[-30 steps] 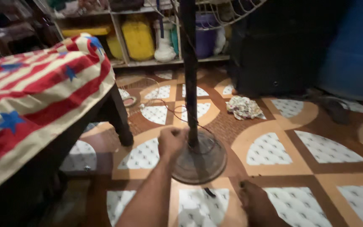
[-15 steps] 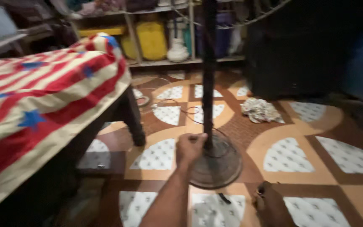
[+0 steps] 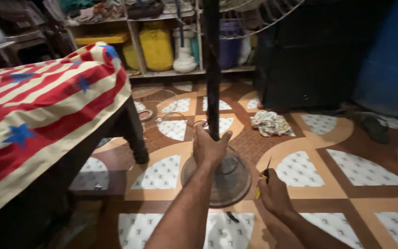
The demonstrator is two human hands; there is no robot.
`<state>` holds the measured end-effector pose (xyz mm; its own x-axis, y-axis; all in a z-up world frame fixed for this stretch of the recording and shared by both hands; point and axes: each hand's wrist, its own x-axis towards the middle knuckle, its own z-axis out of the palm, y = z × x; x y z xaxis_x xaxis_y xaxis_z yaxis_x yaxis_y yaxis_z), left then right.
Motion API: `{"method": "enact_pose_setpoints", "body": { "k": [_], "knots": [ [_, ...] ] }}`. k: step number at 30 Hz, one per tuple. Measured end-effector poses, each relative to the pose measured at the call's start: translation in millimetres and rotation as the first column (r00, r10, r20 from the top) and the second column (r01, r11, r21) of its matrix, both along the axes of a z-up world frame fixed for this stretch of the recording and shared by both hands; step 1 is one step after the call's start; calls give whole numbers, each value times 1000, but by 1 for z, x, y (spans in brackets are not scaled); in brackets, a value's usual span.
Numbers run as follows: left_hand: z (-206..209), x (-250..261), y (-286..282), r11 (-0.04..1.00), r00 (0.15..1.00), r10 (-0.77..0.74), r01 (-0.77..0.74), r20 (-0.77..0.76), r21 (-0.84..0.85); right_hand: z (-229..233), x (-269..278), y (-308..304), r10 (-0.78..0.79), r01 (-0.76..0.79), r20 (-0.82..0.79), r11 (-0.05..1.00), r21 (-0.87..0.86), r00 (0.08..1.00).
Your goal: The person uses a screwdriver to loosen and remove the central nut holding the fan blade, then detaches the blade from the motor shaft. The person then reattaches the fan blade and tightens the nut to secure it.
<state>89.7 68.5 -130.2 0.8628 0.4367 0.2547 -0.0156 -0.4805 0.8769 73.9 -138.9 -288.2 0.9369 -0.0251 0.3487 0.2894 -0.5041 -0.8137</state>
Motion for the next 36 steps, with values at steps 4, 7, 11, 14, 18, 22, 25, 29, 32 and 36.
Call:
{"method": "enact_pose_setpoints", "body": {
  "k": [4,7,11,14,18,22,25,29,32,36],
  "knots": [
    [6,6,-18,999,990,-18,13,143,40,-13,-14,-18,-75,21,-239,975,-222,968],
    [9,16,-29,999,983,38,-38,182,-8,-41,-35,-46,-28,-101,-316,918,-384,948],
    [20,41,-37,971,897,232,-234,376,-40,-85,-41,-68,-112,-178,-468,828,-532,877],
    [35,66,-31,949,834,291,-315,468,-28,-102,-30,-69,-117,-202,-483,805,-558,868],
    [45,101,-31,965,891,249,-262,379,-20,-102,-32,-71,-102,-225,-503,806,-547,858],
    [39,134,-33,989,938,100,-131,332,71,-92,-37,-72,-90,-216,-468,800,-560,879],
    [26,147,-39,945,909,200,-278,365,172,-90,-39,-76,7,-242,-432,837,-491,902],
    [22,143,-25,954,971,120,-170,207,247,-95,-40,-82,77,-214,-296,858,-467,952],
    [26,135,-18,948,971,55,-124,232,294,-102,-34,-85,61,-251,-386,850,-464,920],
    [32,129,-18,970,965,-8,-56,263,238,-98,-28,-92,338,-443,-301,515,-734,892]
  ]
}}
